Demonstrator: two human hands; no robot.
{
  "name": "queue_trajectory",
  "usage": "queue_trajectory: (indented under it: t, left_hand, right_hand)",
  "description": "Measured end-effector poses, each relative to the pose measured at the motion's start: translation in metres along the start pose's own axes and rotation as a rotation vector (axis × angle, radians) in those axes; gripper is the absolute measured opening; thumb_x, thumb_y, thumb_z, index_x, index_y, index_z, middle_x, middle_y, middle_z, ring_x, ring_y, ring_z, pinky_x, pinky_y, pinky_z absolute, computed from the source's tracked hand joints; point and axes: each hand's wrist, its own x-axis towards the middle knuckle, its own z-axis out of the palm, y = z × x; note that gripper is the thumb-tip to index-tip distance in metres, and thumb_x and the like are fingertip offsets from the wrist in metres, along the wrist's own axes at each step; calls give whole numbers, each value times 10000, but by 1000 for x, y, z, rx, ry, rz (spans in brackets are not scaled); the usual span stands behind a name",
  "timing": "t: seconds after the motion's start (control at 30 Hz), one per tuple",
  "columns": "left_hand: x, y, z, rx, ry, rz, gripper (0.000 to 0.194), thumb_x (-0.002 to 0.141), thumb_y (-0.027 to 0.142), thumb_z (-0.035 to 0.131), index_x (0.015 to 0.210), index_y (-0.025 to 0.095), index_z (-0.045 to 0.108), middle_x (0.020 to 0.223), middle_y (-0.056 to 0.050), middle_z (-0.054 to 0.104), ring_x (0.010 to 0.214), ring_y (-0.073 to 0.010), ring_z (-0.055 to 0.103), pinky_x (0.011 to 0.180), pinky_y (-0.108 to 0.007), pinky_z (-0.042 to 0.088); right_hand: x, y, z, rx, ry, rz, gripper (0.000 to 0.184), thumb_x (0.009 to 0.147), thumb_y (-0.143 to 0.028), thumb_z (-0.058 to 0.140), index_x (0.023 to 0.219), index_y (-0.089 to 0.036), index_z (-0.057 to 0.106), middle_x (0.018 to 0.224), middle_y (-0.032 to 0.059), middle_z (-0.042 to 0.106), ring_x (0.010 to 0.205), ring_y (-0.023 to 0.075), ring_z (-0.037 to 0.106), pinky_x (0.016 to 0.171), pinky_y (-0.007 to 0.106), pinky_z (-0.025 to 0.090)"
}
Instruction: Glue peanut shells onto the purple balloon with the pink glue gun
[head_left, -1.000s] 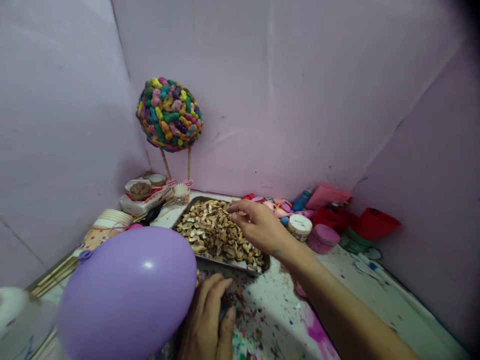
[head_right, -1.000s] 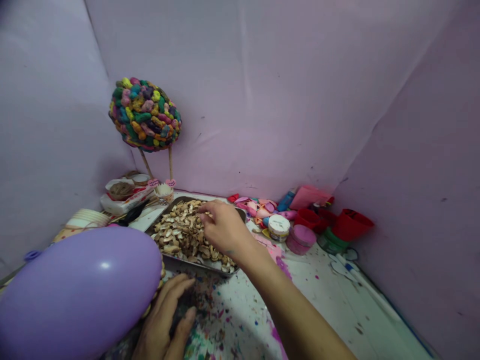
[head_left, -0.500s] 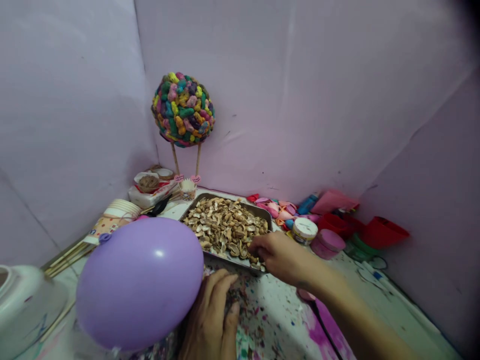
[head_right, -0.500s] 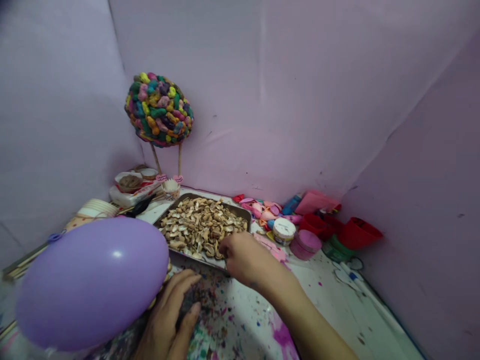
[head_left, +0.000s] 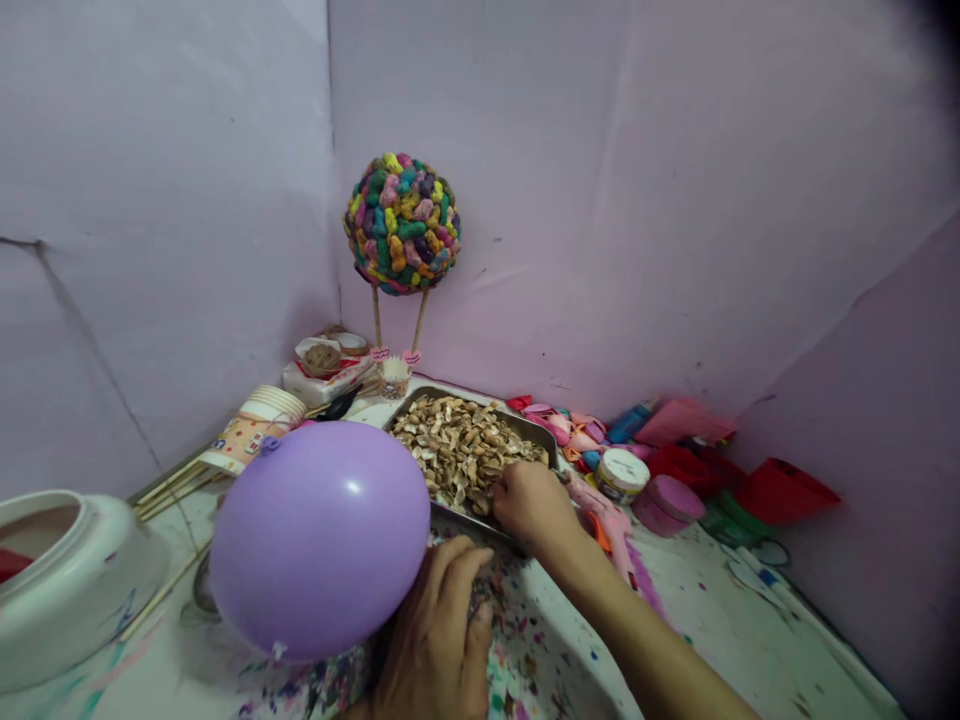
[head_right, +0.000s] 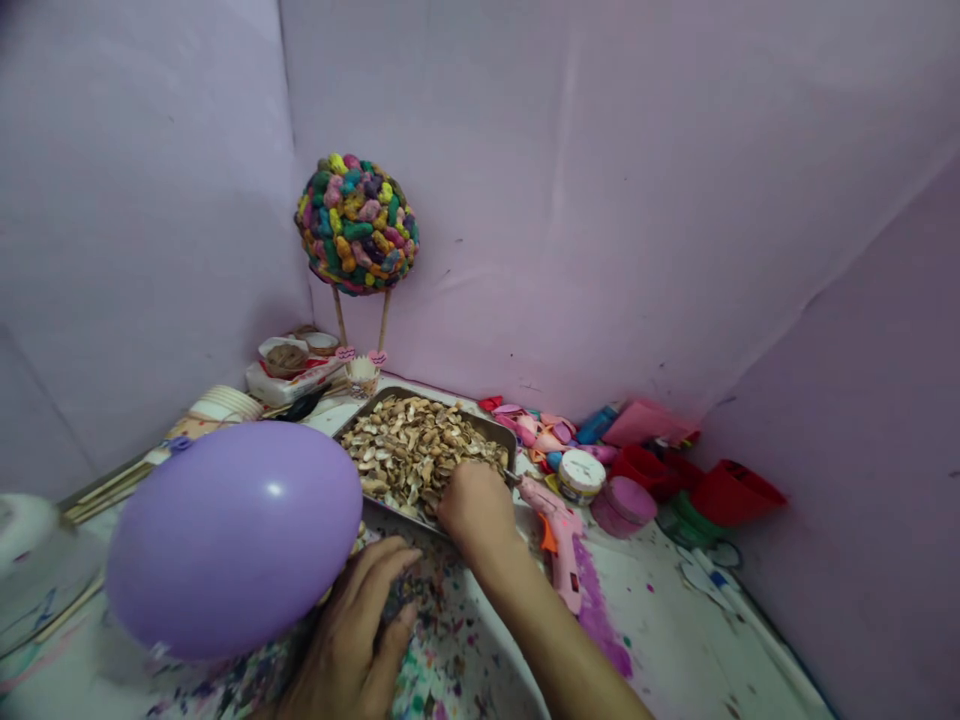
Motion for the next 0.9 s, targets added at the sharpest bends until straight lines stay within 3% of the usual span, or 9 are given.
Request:
queue_trajectory:
  t: [0.3,0.57,0.77,0.9]
  left_hand:
    - [2,2,-2,14,-28,-9,345,785,162,380,1107,117,493,1135,-157,553,1075,-223,508,892,-365,445]
    - [2,-1,0,-25,-25,-24,346,782,144,382,1110,116,488,1142,-148,541,1087,-212,495,906,-353,433]
    - [2,1,-1,-98,-46,-92,345,800,166,378,1127,127,483,1161,-136,532,1104,-208,482,928,-356,415]
    - [3,2,-2,-212,-28,-226,323,828,215,358,1117,158,493,1148,-112,542,1099,-207,479,946,-381,388]
  right_hand:
    - [-6,6,1,54,7,12,242,741,-241,491,714,-149,713,746,144,719,707,230,662,539,253,395]
    - [-3,1,6,194,51,65,188,653,-156,514,640,-124,699,693,156,708,679,232,648,535,252,376]
    - [-23,4,-10,536,141,119,258,749,-291,431,729,-151,647,711,87,675,654,180,599,549,234,377]
    - [-44,8,-12,863,1,215,215,697,-326,463,603,-155,553,459,-8,521,379,98,438,376,203,306]
